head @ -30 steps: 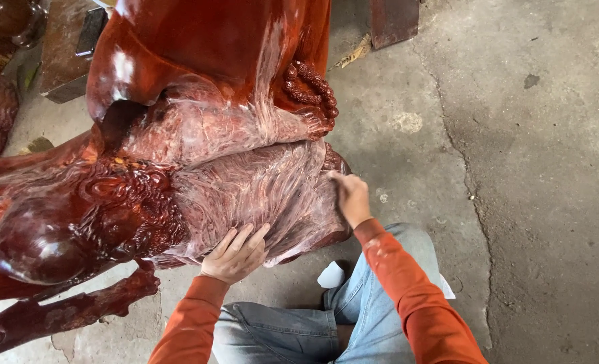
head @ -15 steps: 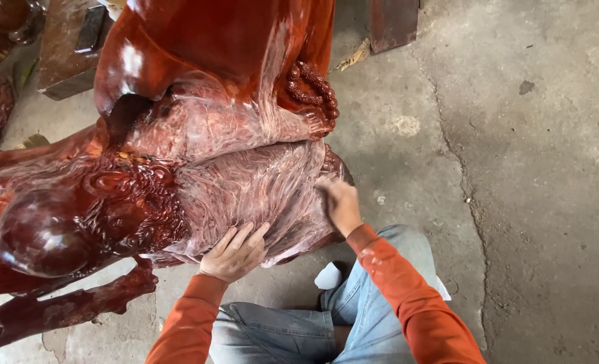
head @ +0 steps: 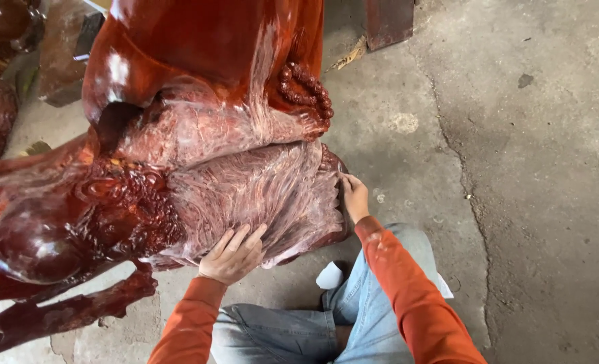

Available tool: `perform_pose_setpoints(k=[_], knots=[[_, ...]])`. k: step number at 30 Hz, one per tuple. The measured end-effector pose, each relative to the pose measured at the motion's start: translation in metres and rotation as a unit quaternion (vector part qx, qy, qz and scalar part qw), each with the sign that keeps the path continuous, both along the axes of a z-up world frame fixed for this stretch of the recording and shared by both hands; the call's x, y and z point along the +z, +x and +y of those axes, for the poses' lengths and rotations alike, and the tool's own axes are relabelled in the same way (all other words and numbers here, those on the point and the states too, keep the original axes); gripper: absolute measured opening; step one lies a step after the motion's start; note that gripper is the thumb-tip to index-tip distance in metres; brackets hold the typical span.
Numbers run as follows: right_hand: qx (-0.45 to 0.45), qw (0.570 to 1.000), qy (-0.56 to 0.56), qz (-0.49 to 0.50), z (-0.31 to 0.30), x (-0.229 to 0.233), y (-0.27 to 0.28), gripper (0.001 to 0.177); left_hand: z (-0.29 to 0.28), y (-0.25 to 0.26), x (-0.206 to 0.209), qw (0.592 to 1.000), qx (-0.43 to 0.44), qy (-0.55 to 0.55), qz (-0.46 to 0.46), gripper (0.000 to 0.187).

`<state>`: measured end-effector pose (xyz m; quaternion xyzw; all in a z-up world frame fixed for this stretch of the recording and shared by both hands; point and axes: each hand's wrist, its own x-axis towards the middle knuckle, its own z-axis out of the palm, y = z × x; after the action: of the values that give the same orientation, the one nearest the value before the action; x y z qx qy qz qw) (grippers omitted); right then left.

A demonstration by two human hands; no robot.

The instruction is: Hand-sanding an intricate wooden sculpture to smooth the surface and prepare it for finishing.

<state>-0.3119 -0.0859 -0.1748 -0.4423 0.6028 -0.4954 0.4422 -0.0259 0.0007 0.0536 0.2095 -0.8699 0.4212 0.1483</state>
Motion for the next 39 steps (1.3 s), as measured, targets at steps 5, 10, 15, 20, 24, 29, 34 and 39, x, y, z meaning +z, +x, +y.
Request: perform_pose_setpoints(k=[5,10,15,20,24,29,34,39], knots=[[0.0,0.996,-0.089,0.021,0.019,0.028,0.026,0.033,0.001,-0.003,-0.001,1.0,0.007,-0.005,0.01,0.031],[-0.012,0.997,-0.065,0.029,0.006,0.019,0.019,0.036,-0.001,-0.007,0.003,1.0,0.008,-0.015,0.017,0.031],[-0.021,1.0,-0.016,0.016,0.024,0.004,0.025,0.033,0.0,-0.006,-0.002,1.0,0.01,-0.017,0.009,0.035],[-0.027,0.999,0.009,0.026,0.022,0.015,0.025,0.037,0.0,-0.005,-0.003,1.0,0.011,-0.011,0.009,0.034],[-0.043,0.998,0.048,-0.002,0.002,-0.017,0.027,0.034,0.0,-0.003,-0.002,1.0,0.012,-0.013,0.005,0.033],[-0.018,0.999,0.008,0.025,0.026,0.032,0.026,0.039,0.0,-0.003,-0.005,1.0,0.017,-0.015,0.003,0.037],[-0.033,0.999,0.034,0.024,0.006,0.003,0.028,0.036,-0.002,-0.003,0.0,1.0,0.011,-0.022,0.002,0.038],[-0.018,0.999,-0.024,0.034,0.029,0.05,0.033,0.039,0.0,0.001,-0.004,1.0,0.021,-0.016,-0.01,0.036]])
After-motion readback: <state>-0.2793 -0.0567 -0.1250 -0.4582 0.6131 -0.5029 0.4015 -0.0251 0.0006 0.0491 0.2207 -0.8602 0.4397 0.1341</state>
